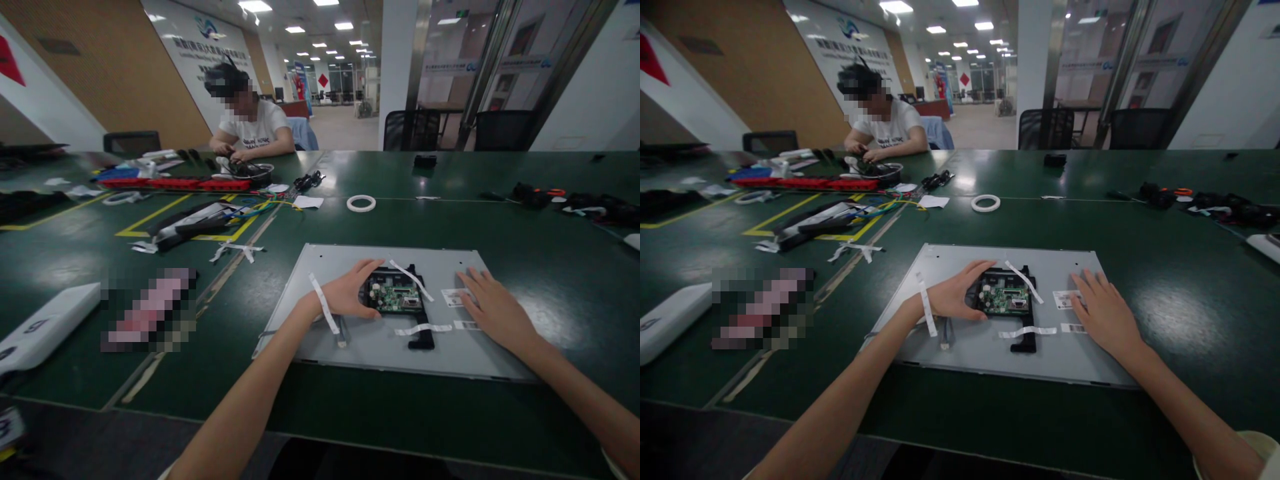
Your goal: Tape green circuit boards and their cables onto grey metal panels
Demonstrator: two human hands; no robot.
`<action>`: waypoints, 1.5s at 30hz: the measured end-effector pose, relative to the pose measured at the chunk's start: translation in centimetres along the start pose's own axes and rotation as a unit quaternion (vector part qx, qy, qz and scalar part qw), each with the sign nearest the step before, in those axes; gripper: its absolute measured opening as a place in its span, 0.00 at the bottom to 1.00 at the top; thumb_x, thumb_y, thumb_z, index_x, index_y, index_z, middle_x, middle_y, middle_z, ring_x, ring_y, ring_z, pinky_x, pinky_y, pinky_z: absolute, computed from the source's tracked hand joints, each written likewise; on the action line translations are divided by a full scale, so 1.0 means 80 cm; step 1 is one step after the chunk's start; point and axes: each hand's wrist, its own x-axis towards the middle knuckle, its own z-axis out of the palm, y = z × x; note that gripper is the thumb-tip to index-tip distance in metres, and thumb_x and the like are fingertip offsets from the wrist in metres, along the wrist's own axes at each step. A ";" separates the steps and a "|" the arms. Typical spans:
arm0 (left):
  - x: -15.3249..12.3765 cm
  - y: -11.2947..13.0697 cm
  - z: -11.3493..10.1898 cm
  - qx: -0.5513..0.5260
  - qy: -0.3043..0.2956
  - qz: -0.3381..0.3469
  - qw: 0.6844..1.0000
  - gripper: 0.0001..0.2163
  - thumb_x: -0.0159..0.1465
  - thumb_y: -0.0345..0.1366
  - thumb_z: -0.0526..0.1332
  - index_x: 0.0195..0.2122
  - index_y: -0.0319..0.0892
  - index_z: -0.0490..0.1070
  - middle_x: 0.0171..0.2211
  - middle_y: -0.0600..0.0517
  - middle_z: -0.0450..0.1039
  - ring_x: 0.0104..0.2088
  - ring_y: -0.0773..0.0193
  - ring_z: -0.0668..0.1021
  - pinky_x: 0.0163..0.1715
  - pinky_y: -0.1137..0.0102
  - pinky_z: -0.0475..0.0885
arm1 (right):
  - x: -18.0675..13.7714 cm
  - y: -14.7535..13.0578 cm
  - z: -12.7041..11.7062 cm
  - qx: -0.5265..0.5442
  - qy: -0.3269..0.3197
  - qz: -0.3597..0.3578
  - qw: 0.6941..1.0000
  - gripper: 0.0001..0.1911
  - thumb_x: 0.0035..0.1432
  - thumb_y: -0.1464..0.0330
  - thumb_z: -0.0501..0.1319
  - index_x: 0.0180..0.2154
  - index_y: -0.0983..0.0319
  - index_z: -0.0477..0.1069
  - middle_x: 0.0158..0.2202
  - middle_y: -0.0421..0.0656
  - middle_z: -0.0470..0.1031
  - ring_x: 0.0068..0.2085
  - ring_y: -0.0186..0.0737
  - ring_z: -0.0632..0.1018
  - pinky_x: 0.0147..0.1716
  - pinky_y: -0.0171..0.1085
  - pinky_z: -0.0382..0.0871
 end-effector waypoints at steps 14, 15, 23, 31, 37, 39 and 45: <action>-0.003 0.002 0.003 0.022 -0.023 -0.023 0.999 0.47 0.49 0.44 0.65 0.65 0.41 0.39 0.65 0.40 0.39 0.63 0.45 0.52 0.61 0.52 0.52 | 0.003 -0.001 -0.004 0.020 -0.019 0.015 1.000 0.29 0.64 0.56 0.42 0.60 0.62 0.58 0.62 0.48 0.53 0.62 0.55 0.55 0.56 0.52 0.57; -0.003 0.002 0.003 0.026 -0.025 -0.031 0.999 0.47 0.49 0.44 0.65 0.65 0.42 0.38 0.65 0.41 0.38 0.63 0.44 0.51 0.61 0.53 0.52 | 0.003 -0.001 -0.005 0.024 -0.022 0.018 0.999 0.29 0.63 0.56 0.42 0.60 0.61 0.58 0.62 0.48 0.54 0.62 0.55 0.56 0.55 0.53 0.57; -0.003 0.010 0.002 0.069 -0.023 -0.037 0.997 0.48 0.49 0.45 0.65 0.66 0.45 0.36 0.67 0.43 0.33 0.64 0.43 0.47 0.60 0.50 0.51 | 0.010 -0.012 -0.023 0.109 0.009 -0.010 0.994 0.24 0.62 0.59 0.48 0.57 0.62 0.62 0.57 0.46 0.63 0.58 0.48 0.62 0.56 0.54 0.56; 0.031 0.047 0.009 0.132 0.087 -0.030 0.987 0.21 0.68 0.40 0.46 0.62 0.45 0.51 0.63 0.48 0.53 0.63 0.61 0.55 0.61 0.58 0.51 | 0.013 -0.045 -0.042 0.223 0.056 -0.131 0.964 0.20 0.59 0.65 0.54 0.54 0.57 0.65 0.53 0.43 0.67 0.53 0.42 0.68 0.54 0.45 0.63; 0.074 0.047 0.032 0.190 0.097 -0.043 0.976 0.17 0.68 0.36 0.45 0.55 0.40 0.61 0.54 0.46 0.67 0.54 0.61 0.69 0.57 0.60 0.58 | 0.018 -0.053 -0.041 0.179 0.076 -0.231 0.953 0.17 0.60 0.69 0.55 0.51 0.58 0.67 0.51 0.44 0.69 0.52 0.42 0.69 0.52 0.46 0.64; 0.079 0.040 0.038 0.195 0.098 -0.046 0.975 0.17 0.68 0.34 0.45 0.54 0.38 0.62 0.53 0.46 0.69 0.52 0.61 0.71 0.55 0.62 0.60 | 0.019 -0.054 -0.040 0.165 0.083 -0.248 0.951 0.15 0.60 0.69 0.54 0.50 0.58 0.68 0.50 0.44 0.70 0.51 0.42 0.70 0.51 0.46 0.65; 0.077 0.023 0.052 0.186 0.088 -0.074 0.976 0.15 0.67 0.32 0.46 0.52 0.39 0.64 0.51 0.48 0.71 0.51 0.62 0.72 0.56 0.63 0.60 | 0.018 -0.057 -0.034 0.174 0.078 -0.226 0.955 0.13 0.62 0.68 0.52 0.45 0.58 0.72 0.46 0.44 0.72 0.47 0.41 0.73 0.46 0.45 0.68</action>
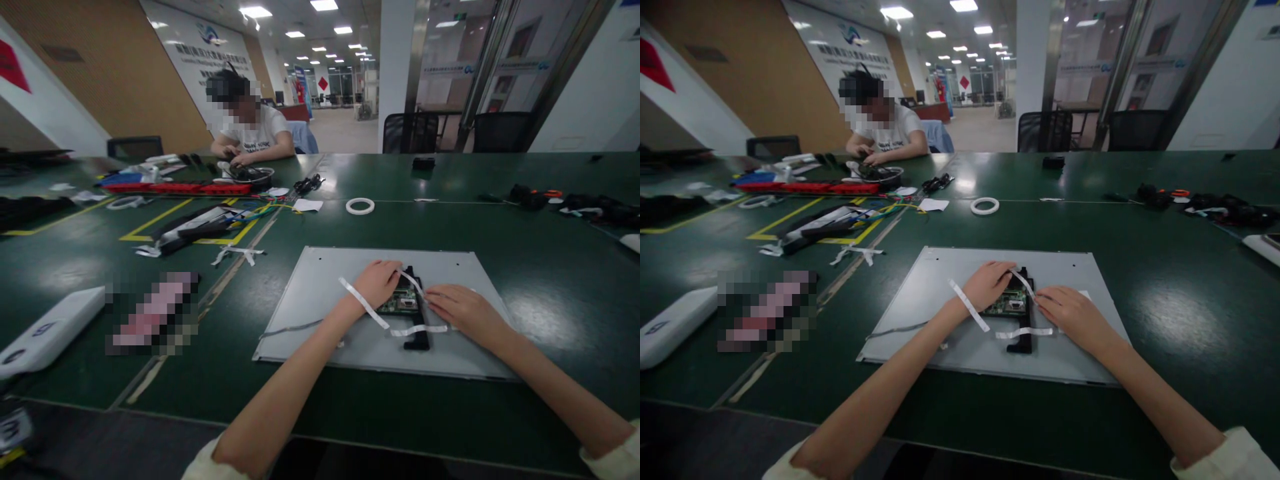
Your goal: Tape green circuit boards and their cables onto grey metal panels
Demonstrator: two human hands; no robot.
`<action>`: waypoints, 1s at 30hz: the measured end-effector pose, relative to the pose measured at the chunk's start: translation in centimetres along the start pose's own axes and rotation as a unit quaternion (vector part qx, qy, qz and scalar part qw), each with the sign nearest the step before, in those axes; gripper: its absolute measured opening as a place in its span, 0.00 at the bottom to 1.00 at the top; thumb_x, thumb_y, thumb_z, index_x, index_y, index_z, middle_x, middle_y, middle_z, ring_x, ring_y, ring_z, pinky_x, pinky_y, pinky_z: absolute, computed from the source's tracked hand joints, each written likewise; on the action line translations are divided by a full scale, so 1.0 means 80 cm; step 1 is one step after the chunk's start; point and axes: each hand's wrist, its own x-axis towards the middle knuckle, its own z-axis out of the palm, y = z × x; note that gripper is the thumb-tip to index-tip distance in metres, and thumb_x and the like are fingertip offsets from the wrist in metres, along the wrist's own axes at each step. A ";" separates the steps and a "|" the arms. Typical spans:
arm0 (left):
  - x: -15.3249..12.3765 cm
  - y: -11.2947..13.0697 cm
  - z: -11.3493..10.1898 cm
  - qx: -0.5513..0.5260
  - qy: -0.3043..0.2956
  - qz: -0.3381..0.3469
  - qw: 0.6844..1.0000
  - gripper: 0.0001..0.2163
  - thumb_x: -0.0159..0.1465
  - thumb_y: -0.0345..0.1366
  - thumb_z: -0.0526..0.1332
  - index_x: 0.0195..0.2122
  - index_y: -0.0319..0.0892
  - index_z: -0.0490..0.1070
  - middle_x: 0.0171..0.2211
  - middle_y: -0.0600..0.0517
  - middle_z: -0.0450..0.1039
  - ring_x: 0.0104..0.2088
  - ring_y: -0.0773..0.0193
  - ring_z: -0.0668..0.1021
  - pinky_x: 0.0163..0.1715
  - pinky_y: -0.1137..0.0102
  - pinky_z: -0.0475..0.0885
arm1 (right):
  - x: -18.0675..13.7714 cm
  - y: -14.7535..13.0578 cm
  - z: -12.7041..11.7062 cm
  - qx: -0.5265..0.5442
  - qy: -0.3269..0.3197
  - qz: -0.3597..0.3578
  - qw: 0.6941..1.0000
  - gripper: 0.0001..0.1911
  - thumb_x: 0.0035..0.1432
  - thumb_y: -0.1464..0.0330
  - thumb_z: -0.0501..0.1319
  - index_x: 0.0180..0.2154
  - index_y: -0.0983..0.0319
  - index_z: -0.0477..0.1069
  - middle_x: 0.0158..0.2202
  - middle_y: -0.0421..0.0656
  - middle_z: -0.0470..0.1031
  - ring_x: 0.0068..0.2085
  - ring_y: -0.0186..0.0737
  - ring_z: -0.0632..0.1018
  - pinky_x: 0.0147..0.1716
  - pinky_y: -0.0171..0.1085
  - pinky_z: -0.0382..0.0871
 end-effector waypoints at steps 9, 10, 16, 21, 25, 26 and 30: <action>0.000 -0.006 0.014 0.012 0.007 -0.001 1.000 0.18 0.63 0.33 0.51 0.55 0.39 0.59 0.54 0.46 0.67 0.53 0.62 0.70 0.59 0.63 0.56 | 0.024 0.007 0.018 0.108 0.050 0.240 0.963 0.16 0.60 0.59 0.53 0.33 0.61 0.74 0.37 0.46 0.72 0.36 0.39 0.73 0.36 0.39 0.68; 0.000 -0.006 0.014 0.010 0.005 -0.002 1.000 0.18 0.63 0.33 0.52 0.55 0.39 0.59 0.54 0.46 0.67 0.53 0.62 0.69 0.59 0.62 0.56 | 0.028 0.007 0.022 0.105 0.043 0.245 0.963 0.16 0.59 0.58 0.54 0.32 0.62 0.75 0.36 0.47 0.72 0.37 0.40 0.72 0.38 0.40 0.67; 0.000 -0.007 0.013 -0.004 0.014 -0.003 1.000 0.20 0.61 0.33 0.53 0.55 0.38 0.59 0.57 0.44 0.63 0.56 0.60 0.66 0.58 0.61 0.57 | 0.036 0.008 0.035 0.100 0.042 0.241 0.964 0.17 0.56 0.57 0.57 0.28 0.61 0.75 0.35 0.48 0.70 0.39 0.44 0.71 0.43 0.46 0.65; 0.000 -0.006 0.013 -0.008 0.014 -0.007 1.000 0.20 0.61 0.33 0.53 0.55 0.38 0.59 0.57 0.44 0.62 0.57 0.59 0.65 0.58 0.61 0.57 | 0.028 0.009 0.031 0.104 0.053 0.229 0.966 0.15 0.56 0.57 0.58 0.29 0.60 0.75 0.34 0.48 0.70 0.37 0.44 0.72 0.42 0.46 0.66; 0.000 -0.007 0.014 -0.009 0.014 -0.006 1.000 0.20 0.61 0.32 0.53 0.55 0.38 0.59 0.57 0.44 0.62 0.57 0.59 0.65 0.58 0.61 0.57 | 0.025 0.007 0.030 0.114 0.062 0.244 0.961 0.14 0.55 0.58 0.58 0.30 0.60 0.76 0.35 0.48 0.70 0.38 0.44 0.72 0.42 0.47 0.66; 0.000 -0.007 0.015 -0.009 0.013 -0.004 1.000 0.20 0.61 0.32 0.53 0.55 0.39 0.59 0.57 0.44 0.62 0.57 0.59 0.65 0.58 0.61 0.57 | 0.025 0.007 0.030 0.120 0.062 0.245 0.960 0.14 0.55 0.58 0.59 0.30 0.60 0.76 0.35 0.48 0.71 0.39 0.44 0.72 0.42 0.46 0.67; 0.000 -0.006 0.014 -0.004 0.011 0.000 1.000 0.19 0.61 0.32 0.53 0.54 0.38 0.59 0.57 0.44 0.63 0.57 0.60 0.66 0.58 0.62 0.57 | 0.024 0.006 0.030 0.159 0.047 0.250 0.954 0.13 0.54 0.58 0.60 0.30 0.60 0.76 0.38 0.48 0.71 0.40 0.44 0.73 0.41 0.45 0.68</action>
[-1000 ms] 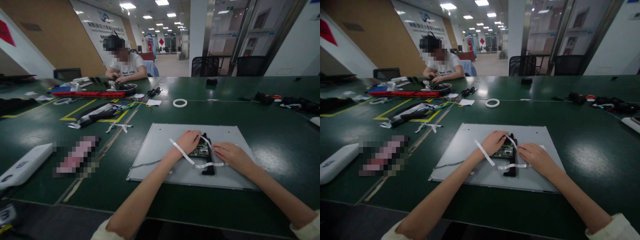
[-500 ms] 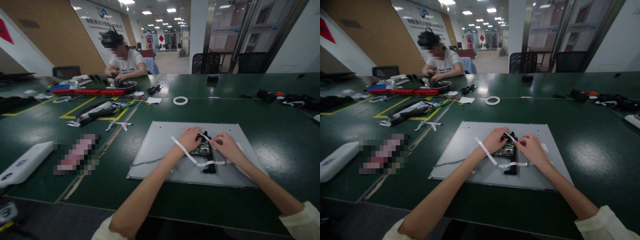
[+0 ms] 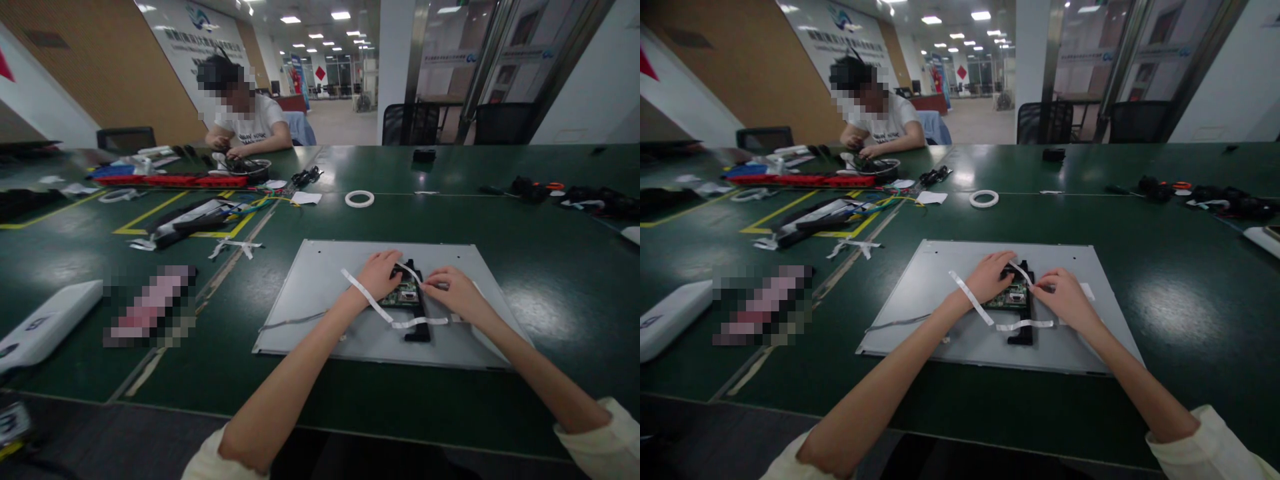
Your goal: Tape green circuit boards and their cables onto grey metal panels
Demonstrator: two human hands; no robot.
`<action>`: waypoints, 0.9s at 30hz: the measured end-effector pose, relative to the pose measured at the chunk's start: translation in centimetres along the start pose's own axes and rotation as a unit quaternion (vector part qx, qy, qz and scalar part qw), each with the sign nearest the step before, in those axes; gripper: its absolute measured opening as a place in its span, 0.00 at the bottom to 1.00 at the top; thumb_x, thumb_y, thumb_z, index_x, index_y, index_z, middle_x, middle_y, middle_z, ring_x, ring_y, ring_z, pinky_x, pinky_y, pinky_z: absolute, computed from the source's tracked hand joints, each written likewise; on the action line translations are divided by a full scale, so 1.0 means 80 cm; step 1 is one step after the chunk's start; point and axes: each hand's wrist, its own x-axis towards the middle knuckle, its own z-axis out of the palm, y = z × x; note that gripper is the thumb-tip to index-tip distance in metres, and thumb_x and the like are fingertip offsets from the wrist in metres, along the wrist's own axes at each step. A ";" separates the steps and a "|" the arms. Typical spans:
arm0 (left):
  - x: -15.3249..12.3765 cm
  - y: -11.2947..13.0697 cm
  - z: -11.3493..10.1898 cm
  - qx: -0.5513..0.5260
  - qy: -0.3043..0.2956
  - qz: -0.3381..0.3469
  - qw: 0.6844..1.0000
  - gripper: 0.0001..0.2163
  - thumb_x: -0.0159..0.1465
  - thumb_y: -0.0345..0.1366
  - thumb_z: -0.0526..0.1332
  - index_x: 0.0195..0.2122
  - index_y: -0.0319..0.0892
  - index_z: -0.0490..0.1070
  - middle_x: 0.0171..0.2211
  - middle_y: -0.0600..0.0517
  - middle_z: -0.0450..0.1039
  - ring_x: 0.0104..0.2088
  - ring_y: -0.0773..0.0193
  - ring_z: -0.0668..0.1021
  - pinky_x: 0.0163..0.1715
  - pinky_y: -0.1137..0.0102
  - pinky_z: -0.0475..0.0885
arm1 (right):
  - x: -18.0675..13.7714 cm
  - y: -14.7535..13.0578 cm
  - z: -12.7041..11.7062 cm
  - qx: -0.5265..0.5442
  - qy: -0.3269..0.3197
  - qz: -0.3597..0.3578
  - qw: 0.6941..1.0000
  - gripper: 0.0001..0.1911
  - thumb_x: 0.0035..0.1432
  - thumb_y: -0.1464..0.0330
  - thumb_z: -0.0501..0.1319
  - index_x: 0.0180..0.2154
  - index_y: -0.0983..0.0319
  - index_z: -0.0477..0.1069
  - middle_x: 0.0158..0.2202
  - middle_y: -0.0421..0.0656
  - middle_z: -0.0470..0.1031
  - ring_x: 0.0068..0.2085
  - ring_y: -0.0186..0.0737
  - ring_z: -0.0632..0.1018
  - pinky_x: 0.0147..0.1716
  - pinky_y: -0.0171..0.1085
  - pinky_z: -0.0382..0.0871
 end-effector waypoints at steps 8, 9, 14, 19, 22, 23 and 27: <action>0.001 -0.001 0.001 -0.002 0.003 -0.002 1.000 0.19 0.61 0.32 0.53 0.55 0.38 0.59 0.56 0.44 0.63 0.57 0.60 0.65 0.58 0.61 0.57 | 0.001 -0.002 -0.002 0.061 -0.004 0.037 0.997 0.12 0.52 0.58 0.61 0.30 0.61 0.73 0.35 0.46 0.72 0.37 0.41 0.73 0.38 0.40 0.68; 0.001 -0.001 0.001 -0.003 0.002 0.000 1.000 0.19 0.61 0.32 0.53 0.55 0.38 0.59 0.56 0.44 0.63 0.57 0.60 0.65 0.58 0.61 0.57 | 0.001 -0.003 -0.004 0.074 -0.003 0.048 0.996 0.12 0.51 0.58 0.61 0.31 0.61 0.72 0.33 0.44 0.72 0.35 0.40 0.73 0.36 0.39 0.67; 0.003 -0.001 0.001 -0.007 -0.003 -0.005 1.000 0.19 0.61 0.32 0.53 0.54 0.39 0.60 0.56 0.43 0.63 0.57 0.58 0.65 0.58 0.60 0.58 | 0.002 -0.008 -0.012 0.153 -0.017 0.114 0.981 0.16 0.53 0.55 0.58 0.31 0.62 0.70 0.26 0.41 0.72 0.26 0.34 0.70 0.26 0.33 0.60; 0.003 0.000 0.001 -0.013 -0.009 -0.005 1.000 0.19 0.61 0.32 0.53 0.54 0.39 0.59 0.56 0.43 0.63 0.57 0.58 0.65 0.57 0.59 0.58 | 0.002 -0.022 -0.018 0.233 0.002 0.122 0.965 0.14 0.52 0.57 0.60 0.28 0.62 0.70 0.26 0.41 0.71 0.29 0.35 0.71 0.30 0.33 0.62; 0.003 0.000 0.001 -0.019 -0.008 -0.008 1.000 0.20 0.60 0.32 0.53 0.55 0.37 0.58 0.57 0.42 0.63 0.57 0.58 0.65 0.58 0.59 0.57 | 0.000 -0.033 -0.022 0.296 0.018 0.117 0.948 0.13 0.52 0.58 0.61 0.26 0.62 0.68 0.25 0.39 0.69 0.30 0.33 0.70 0.33 0.33 0.62; 0.002 0.000 0.001 -0.024 -0.004 -0.012 1.000 0.21 0.60 0.32 0.53 0.56 0.36 0.58 0.57 0.41 0.62 0.58 0.57 0.64 0.58 0.59 0.57 | -0.001 -0.036 -0.023 0.307 0.023 0.116 0.944 0.13 0.51 0.58 0.61 0.26 0.62 0.68 0.25 0.39 0.69 0.30 0.33 0.70 0.33 0.33 0.62; 0.001 0.001 -0.007 -0.094 0.034 -0.021 0.995 0.28 0.57 0.30 0.55 0.59 0.36 0.52 0.60 0.39 0.56 0.61 0.55 0.60 0.60 0.58 0.56 | -0.005 -0.037 -0.024 0.329 0.042 0.111 0.937 0.14 0.51 0.57 0.61 0.29 0.62 0.69 0.27 0.41 0.70 0.31 0.35 0.70 0.34 0.34 0.63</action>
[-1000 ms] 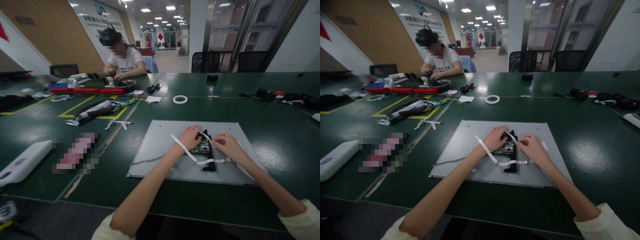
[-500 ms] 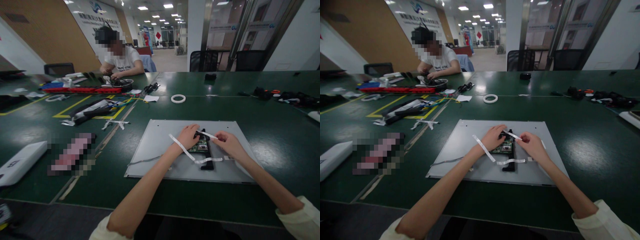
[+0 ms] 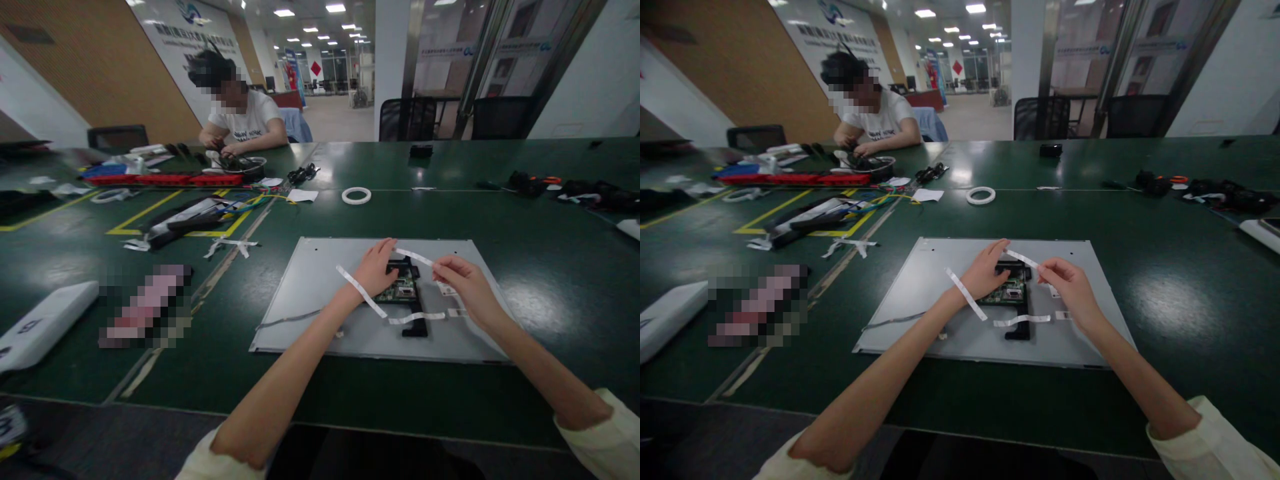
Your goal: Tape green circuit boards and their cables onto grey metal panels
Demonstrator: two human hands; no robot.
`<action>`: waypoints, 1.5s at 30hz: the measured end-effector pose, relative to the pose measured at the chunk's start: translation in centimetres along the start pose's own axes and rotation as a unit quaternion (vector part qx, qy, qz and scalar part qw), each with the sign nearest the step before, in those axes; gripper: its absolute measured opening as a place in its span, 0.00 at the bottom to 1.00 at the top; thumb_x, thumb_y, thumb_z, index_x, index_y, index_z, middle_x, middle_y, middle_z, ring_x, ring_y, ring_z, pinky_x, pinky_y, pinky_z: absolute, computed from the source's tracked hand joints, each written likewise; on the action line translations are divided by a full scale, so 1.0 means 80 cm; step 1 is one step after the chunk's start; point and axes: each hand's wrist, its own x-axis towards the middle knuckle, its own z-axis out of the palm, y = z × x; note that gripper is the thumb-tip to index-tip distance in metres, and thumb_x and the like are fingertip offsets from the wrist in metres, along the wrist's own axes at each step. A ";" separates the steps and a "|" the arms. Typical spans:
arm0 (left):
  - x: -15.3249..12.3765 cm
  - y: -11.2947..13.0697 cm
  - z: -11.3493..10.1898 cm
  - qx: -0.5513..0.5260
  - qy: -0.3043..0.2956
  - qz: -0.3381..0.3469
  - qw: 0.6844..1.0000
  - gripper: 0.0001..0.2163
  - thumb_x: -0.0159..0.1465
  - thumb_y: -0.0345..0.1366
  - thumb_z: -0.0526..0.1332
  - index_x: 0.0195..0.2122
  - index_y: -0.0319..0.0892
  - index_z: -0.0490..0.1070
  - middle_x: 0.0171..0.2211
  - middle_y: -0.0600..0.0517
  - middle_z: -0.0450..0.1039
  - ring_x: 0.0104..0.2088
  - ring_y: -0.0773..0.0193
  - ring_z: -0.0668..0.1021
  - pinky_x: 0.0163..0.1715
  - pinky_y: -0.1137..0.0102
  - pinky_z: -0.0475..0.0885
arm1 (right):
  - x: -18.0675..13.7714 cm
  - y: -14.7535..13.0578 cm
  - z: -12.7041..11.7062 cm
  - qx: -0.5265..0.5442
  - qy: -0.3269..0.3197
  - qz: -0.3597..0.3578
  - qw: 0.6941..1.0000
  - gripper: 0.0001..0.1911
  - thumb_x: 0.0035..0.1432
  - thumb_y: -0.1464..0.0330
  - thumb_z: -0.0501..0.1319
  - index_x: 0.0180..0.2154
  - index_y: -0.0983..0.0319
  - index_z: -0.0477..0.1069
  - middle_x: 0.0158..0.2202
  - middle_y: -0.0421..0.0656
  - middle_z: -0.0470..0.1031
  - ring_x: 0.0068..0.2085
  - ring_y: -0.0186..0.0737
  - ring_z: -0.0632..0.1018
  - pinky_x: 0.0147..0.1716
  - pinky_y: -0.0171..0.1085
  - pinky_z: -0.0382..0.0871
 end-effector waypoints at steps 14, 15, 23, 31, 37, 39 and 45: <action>0.006 0.014 -0.023 -0.402 0.085 -0.125 0.903 0.10 0.61 0.38 0.57 0.41 0.38 0.68 0.27 0.52 0.72 0.28 0.68 0.76 0.28 0.74 0.71 | -0.011 -0.003 -0.002 -0.041 -0.026 -0.011 0.999 0.14 0.53 0.57 0.61 0.30 0.62 0.71 0.28 0.40 0.70 0.31 0.34 0.70 0.33 0.33 0.60; 0.005 0.012 -0.022 -0.372 0.102 -0.114 0.915 0.10 0.60 0.38 0.57 0.39 0.38 0.69 0.25 0.53 0.71 0.27 0.69 0.75 0.27 0.74 0.71 | -0.010 -0.002 -0.003 -0.050 -0.025 -0.013 0.998 0.14 0.53 0.57 0.61 0.30 0.62 0.71 0.28 0.40 0.70 0.31 0.34 0.70 0.32 0.33 0.60; -0.003 0.004 -0.030 -0.122 0.156 -0.069 0.978 0.08 0.60 0.34 0.57 0.40 0.42 0.70 0.30 0.54 0.74 0.30 0.69 0.75 0.32 0.73 0.70 | -0.012 0.004 -0.003 -0.177 -0.006 0.000 0.984 0.16 0.53 0.57 0.59 0.24 0.62 0.71 0.23 0.40 0.70 0.26 0.33 0.68 0.29 0.34 0.58; 0.036 -0.004 -0.020 -0.007 0.098 -0.052 0.994 0.04 0.58 0.31 0.58 0.35 0.41 0.69 0.28 0.54 0.74 0.31 0.67 0.75 0.33 0.73 0.68 | -0.009 0.011 0.005 -0.299 0.002 -0.027 0.954 0.15 0.54 0.60 0.56 0.23 0.62 0.70 0.21 0.38 0.69 0.25 0.34 0.69 0.27 0.33 0.56; 0.052 -0.015 0.001 0.018 0.064 -0.060 0.996 0.05 0.58 0.30 0.57 0.35 0.41 0.70 0.28 0.54 0.74 0.31 0.66 0.75 0.33 0.74 0.68 | -0.006 0.013 0.008 -0.359 -0.005 -0.021 0.933 0.14 0.55 0.61 0.55 0.24 0.61 0.69 0.21 0.37 0.70 0.25 0.34 0.70 0.27 0.32 0.54; 0.051 -0.020 0.007 0.019 0.051 -0.066 0.996 0.05 0.58 0.30 0.57 0.34 0.40 0.70 0.28 0.53 0.74 0.31 0.66 0.75 0.33 0.74 0.68 | -0.006 0.011 0.009 -0.372 -0.004 -0.016 0.928 0.13 0.55 0.62 0.55 0.24 0.61 0.69 0.22 0.37 0.70 0.26 0.34 0.70 0.27 0.32 0.53; 0.050 -0.025 0.013 0.038 0.045 -0.077 0.995 0.06 0.59 0.32 0.56 0.36 0.41 0.71 0.31 0.51 0.75 0.32 0.65 0.76 0.32 0.73 0.68 | -0.004 0.010 0.009 -0.390 -0.010 -0.008 0.921 0.13 0.56 0.62 0.54 0.24 0.60 0.70 0.23 0.37 0.71 0.26 0.33 0.70 0.26 0.32 0.52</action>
